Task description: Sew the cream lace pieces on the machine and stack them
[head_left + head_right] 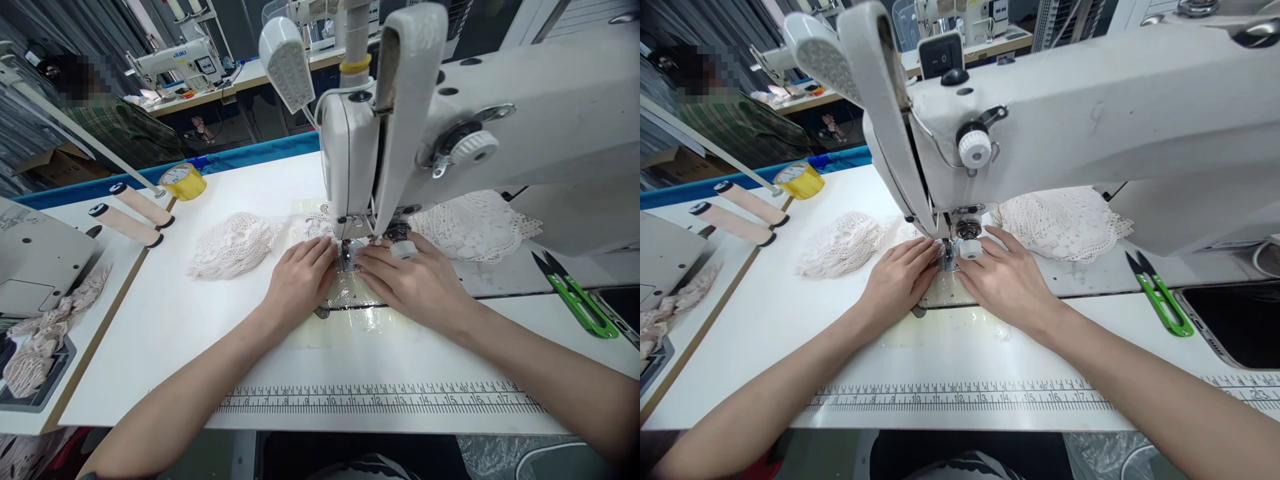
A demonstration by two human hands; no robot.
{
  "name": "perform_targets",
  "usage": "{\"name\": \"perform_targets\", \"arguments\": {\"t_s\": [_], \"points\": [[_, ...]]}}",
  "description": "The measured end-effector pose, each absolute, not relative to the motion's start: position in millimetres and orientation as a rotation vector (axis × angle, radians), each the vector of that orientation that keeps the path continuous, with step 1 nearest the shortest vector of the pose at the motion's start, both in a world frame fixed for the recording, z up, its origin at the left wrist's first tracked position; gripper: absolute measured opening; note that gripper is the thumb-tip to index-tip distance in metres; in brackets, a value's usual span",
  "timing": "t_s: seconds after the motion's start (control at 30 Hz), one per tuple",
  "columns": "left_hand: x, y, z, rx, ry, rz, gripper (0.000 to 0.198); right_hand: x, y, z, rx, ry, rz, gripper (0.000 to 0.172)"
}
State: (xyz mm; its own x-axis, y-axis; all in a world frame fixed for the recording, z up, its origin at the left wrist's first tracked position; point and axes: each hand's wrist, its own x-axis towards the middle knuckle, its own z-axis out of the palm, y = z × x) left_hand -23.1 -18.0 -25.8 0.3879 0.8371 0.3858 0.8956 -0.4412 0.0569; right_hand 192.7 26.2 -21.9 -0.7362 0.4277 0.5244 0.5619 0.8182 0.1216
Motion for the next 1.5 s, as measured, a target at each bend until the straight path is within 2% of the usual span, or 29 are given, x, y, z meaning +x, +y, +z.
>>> {"name": "perform_targets", "arguments": {"t_s": [0.1,0.23,0.33,0.43,0.47,0.57,0.67,0.77,0.83,0.9,0.97,1.07,1.2,1.3,1.5], "points": [[-29,-19,-25,-2.431,-1.634,-0.535,0.030,194,26,-21,-0.754,-2.507,-0.335,0.024],[-39,-20,-18,-2.401,-1.834,-0.324,0.022,195,23,-22,-0.746,-2.489,-0.286,0.022],[-44,-23,1,-2.401,-1.896,-0.236,0.021,192,18,-21,-0.680,-2.488,-0.112,0.025],[-49,-32,31,-2.640,-1.914,-0.140,0.025,182,8,-15,-0.582,-2.533,0.237,0.046],[-51,-35,41,-2.784,-1.919,-0.121,0.025,177,3,-11,-0.577,-2.549,0.393,0.047],[-62,-44,61,-3.170,-2.006,-0.143,0.022,163,-10,4,-0.665,-2.523,0.941,0.019],[-87,-52,61,-3.477,-2.140,-0.248,0.012,152,-16,21,-0.800,-2.304,1.475,0.024],[-125,-67,49,-3.517,-2.429,-0.482,0.018,137,-11,33,-0.781,-2.134,1.730,0.025],[-152,-75,42,-3.193,-2.781,-1.013,0.023,121,-5,37,-0.776,-2.107,1.742,0.028],[-175,-75,41,-2.700,-2.864,-1.507,0.029,97,5,38,-0.773,-2.100,1.667,0.031],[-193,-63,43,-2.298,-2.805,-1.625,0.037,67,18,36,-0.752,-2.049,1.518,0.033],[-213,-30,41,-2.082,-2.758,-1.520,0.038,22,45,28,-0.841,-2.013,1.242,0.032],[-225,8,21,-1.941,-2.758,-1.220,0.031,-14,80,8,-0.995,-2.040,1.050,0.022],[-226,13,4,-1.824,-2.695,-1.003,0.025,-19,94,-8,-1.118,-2.075,0.916,0.019],[-216,2,2,-1.680,-2.578,-0.645,0.032,-13,93,-15,-1.136,-2.113,0.805,0.022]]}}
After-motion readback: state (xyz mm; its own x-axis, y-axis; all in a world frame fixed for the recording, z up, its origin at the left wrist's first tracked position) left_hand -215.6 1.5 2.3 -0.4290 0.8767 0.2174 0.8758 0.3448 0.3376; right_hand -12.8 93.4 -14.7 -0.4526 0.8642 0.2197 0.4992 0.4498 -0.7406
